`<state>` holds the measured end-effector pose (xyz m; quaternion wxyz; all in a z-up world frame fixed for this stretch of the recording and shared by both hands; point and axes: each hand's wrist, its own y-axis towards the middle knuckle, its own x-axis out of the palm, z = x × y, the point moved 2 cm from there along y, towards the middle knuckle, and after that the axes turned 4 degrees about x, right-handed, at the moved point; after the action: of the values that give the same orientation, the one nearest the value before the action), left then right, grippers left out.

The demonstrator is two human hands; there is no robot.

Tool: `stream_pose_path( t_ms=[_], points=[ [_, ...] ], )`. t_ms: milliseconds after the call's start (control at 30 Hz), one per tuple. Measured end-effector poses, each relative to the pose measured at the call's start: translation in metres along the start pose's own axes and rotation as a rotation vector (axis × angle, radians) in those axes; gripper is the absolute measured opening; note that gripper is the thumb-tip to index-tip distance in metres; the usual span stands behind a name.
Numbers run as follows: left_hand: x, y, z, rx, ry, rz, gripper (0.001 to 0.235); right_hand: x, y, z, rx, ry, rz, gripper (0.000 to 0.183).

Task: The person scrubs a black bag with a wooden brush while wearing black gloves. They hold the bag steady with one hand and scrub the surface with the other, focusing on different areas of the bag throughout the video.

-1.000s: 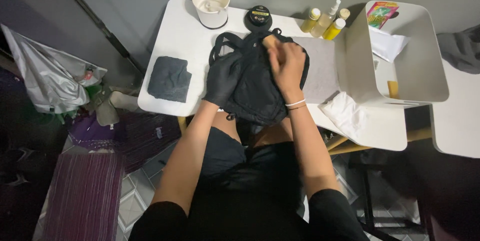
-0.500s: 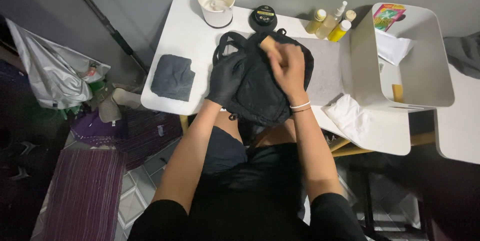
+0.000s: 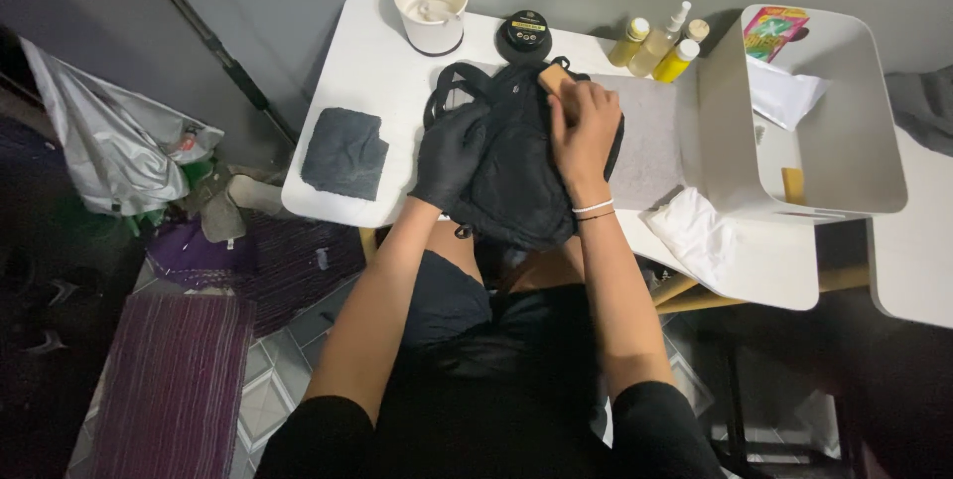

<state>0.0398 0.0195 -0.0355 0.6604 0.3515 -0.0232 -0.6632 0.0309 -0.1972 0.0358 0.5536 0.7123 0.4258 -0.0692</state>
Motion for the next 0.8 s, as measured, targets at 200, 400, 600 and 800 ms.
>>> stream_pose_path(
  t_ms=[200, 400, 600, 800],
  points=[
    [-0.002, 0.0, 0.004, 0.029, 0.042, 0.015, 0.032, 0.006, -0.003, -0.006, -0.019, 0.229, -0.102, 0.023],
    [0.009, 0.0, -0.013, 0.057, 0.067, 0.04, 0.028, -0.001, 0.001, -0.001, 0.015, 0.132, 0.027, 0.02],
    [-0.004, 0.002, 0.009, 0.164, 0.058, 0.016, 0.032, -0.025, 0.015, 0.009, -0.051, 0.256, -0.357, 0.034],
    [-0.015, 0.008, 0.038, 0.214, 0.031, 0.046, 0.025, -0.021, 0.031, 0.034, 0.062, 0.023, -0.248, 0.038]
  ],
)
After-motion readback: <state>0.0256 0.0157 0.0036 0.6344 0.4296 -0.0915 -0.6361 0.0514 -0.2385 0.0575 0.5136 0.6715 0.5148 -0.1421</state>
